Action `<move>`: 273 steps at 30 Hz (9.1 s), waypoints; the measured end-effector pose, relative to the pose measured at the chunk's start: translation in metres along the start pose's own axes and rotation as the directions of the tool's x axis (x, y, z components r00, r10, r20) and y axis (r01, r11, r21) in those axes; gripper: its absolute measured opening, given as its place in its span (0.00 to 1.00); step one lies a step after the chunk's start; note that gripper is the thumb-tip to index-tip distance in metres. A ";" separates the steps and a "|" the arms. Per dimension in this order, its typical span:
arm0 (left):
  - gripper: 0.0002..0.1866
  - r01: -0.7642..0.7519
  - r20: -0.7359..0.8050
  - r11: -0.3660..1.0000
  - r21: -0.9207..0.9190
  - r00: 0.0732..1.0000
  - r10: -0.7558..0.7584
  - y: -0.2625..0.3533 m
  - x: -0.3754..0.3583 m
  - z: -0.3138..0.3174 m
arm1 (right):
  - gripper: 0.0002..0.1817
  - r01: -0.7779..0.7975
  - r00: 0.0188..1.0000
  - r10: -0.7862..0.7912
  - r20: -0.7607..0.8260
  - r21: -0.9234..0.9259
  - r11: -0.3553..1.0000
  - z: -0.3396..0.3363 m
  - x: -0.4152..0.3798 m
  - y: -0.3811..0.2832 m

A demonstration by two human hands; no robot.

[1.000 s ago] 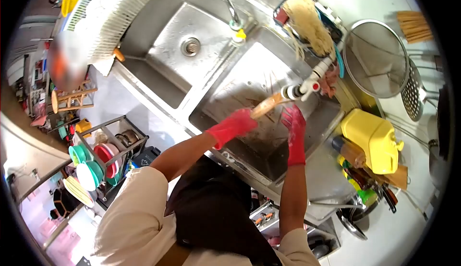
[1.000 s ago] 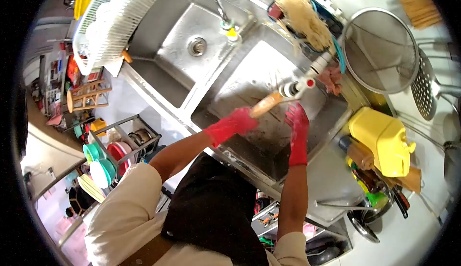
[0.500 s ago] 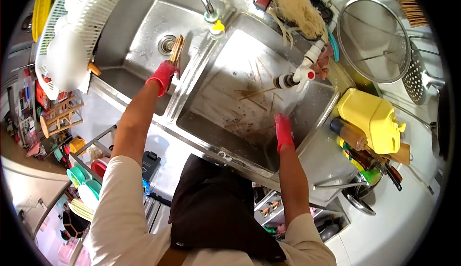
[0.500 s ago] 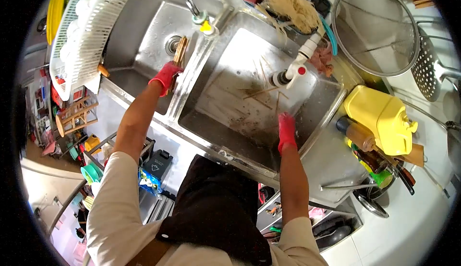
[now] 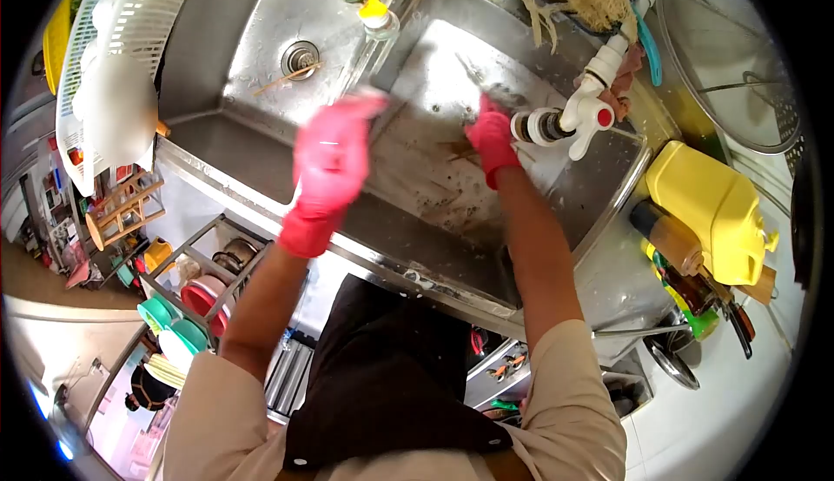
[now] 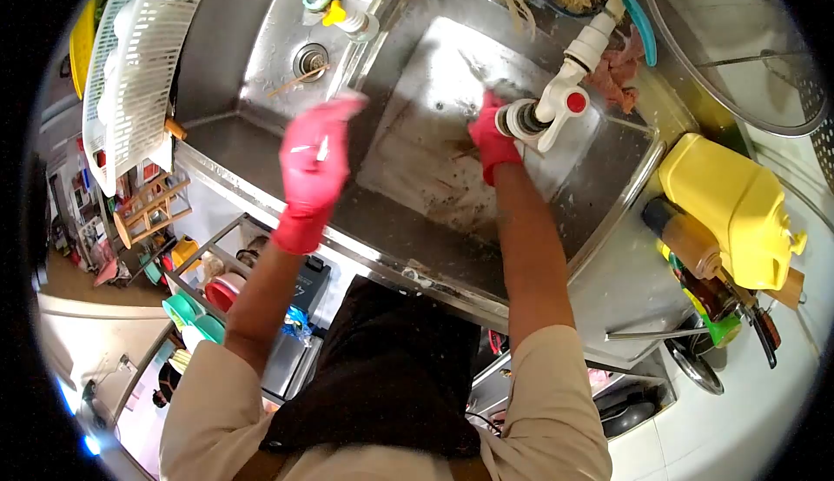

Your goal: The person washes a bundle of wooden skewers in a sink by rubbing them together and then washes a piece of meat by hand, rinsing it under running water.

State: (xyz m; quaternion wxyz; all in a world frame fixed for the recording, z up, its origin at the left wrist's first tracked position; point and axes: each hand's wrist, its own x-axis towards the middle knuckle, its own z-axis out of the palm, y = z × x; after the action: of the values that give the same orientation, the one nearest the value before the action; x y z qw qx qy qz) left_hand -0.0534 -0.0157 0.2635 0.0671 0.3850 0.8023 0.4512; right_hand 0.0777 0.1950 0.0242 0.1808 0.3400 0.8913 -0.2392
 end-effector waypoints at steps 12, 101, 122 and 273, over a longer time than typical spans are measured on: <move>0.27 -0.313 0.639 0.753 0.579 0.748 -0.181 -0.141 -0.045 0.189 | 0.21 0.430 0.902 -0.421 0.093 -0.111 0.896 0.054 -0.127 0.027; 0.41 -0.255 0.897 0.867 0.429 0.238 -0.373 -0.057 -0.138 0.195 | 0.23 -0.479 0.710 0.647 -0.278 0.483 0.733 0.040 -0.077 0.116; 0.20 -0.315 0.815 0.837 0.447 0.529 -0.236 -0.092 -0.144 0.188 | 0.26 0.183 0.633 -0.295 -0.715 -0.232 0.955 -0.014 0.062 0.017; 0.13 0.962 0.713 0.233 -0.141 0.262 -0.650 -0.124 -0.059 0.162 | 0.19 -0.200 0.976 -0.023 0.216 0.934 0.295 0.054 -0.101 -0.018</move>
State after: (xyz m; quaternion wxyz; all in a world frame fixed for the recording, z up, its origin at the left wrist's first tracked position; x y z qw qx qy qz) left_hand -0.0082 0.0166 0.0588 0.6225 -0.0532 0.6526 0.4287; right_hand 0.1456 0.1009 0.0341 0.0407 0.4051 0.5350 -0.7402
